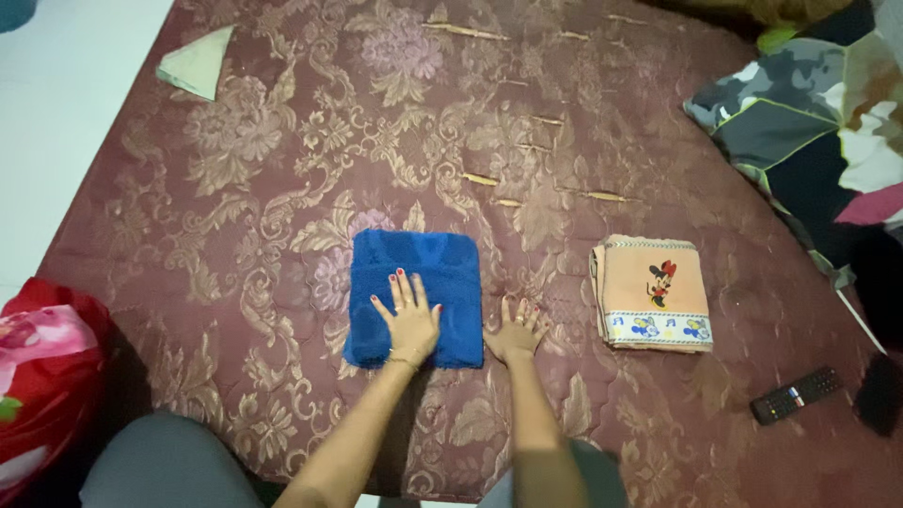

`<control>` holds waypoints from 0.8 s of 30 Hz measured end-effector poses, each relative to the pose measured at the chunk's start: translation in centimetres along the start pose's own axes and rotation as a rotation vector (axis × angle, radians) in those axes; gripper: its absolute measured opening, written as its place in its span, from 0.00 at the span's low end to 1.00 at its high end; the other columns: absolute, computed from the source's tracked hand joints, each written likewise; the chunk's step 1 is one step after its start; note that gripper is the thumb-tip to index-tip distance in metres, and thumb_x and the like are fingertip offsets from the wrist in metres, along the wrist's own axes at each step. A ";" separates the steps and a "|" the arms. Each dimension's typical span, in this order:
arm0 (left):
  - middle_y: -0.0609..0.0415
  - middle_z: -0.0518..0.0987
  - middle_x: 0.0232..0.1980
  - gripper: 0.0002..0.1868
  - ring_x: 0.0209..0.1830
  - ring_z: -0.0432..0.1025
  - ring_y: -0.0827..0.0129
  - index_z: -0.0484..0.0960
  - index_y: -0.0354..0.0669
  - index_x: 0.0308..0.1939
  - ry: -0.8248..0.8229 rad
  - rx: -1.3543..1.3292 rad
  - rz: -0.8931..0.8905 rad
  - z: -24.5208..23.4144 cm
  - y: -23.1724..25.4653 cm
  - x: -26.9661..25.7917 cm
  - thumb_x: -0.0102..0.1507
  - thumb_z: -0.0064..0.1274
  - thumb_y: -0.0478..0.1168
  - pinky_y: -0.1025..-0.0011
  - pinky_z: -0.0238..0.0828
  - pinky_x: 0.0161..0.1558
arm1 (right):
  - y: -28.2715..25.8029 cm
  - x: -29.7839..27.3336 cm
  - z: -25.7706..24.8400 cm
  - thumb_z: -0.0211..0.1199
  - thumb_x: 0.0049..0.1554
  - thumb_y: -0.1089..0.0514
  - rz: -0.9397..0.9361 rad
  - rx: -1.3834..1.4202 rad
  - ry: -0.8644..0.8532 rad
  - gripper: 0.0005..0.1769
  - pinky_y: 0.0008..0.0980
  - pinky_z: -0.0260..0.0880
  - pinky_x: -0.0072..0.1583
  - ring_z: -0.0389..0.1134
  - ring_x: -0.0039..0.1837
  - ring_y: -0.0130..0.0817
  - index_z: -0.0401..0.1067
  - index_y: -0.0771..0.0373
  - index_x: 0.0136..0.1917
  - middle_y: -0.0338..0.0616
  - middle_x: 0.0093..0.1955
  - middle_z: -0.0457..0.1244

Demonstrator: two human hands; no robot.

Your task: The person folds a blue towel and a pink Hello Kitty towel on a patterned maroon mat, smoothing and aligning each fold before stacking them neatly.

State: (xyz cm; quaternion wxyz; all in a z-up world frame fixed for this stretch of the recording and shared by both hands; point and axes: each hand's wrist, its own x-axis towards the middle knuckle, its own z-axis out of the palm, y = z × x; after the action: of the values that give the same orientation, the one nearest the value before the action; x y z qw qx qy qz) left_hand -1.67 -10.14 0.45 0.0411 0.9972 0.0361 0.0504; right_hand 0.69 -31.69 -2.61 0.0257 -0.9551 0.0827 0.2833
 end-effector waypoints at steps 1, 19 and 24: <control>0.38 0.40 0.85 0.46 0.85 0.31 0.44 0.52 0.41 0.80 0.044 -0.050 0.013 -0.8 1.4 0.0 0.66 0.42 0.65 0.26 0.18 0.69 | 0.0 0.0 -0.2 0.48 0.54 0.16 0.002 -0.008 -0.025 0.57 0.66 0.19 0.79 0.23 0.86 0.59 0.31 0.37 0.85 0.47 0.88 0.26; 0.55 0.23 0.86 0.58 0.84 0.17 0.49 0.36 0.68 0.83 -0.485 -0.152 0.133 2.1 5.3 3.2 0.57 0.41 0.81 0.24 0.10 0.69 | 0.2 -0.6 -0.4 0.50 0.54 0.18 -0.023 0.091 0.065 0.56 0.63 0.21 0.78 0.25 0.86 0.58 0.35 0.37 0.85 0.48 0.88 0.28; 0.55 0.23 0.85 0.51 0.84 0.16 0.49 0.36 0.68 0.83 -0.467 -0.136 0.141 3.1 5.0 3.6 0.62 0.33 0.78 0.25 0.10 0.69 | 1.2 -2.0 -4.4 0.51 0.54 0.18 -0.041 0.060 0.016 0.51 0.63 0.34 0.78 0.40 0.85 0.54 0.44 0.36 0.83 0.48 0.86 0.42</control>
State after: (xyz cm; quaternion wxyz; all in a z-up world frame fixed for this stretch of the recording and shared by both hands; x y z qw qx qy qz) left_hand 2.52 -15.05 -1.86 0.1119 0.9768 -0.0473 -0.1761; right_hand 1.19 -33.02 2.20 0.0594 -0.9576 0.0719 0.2725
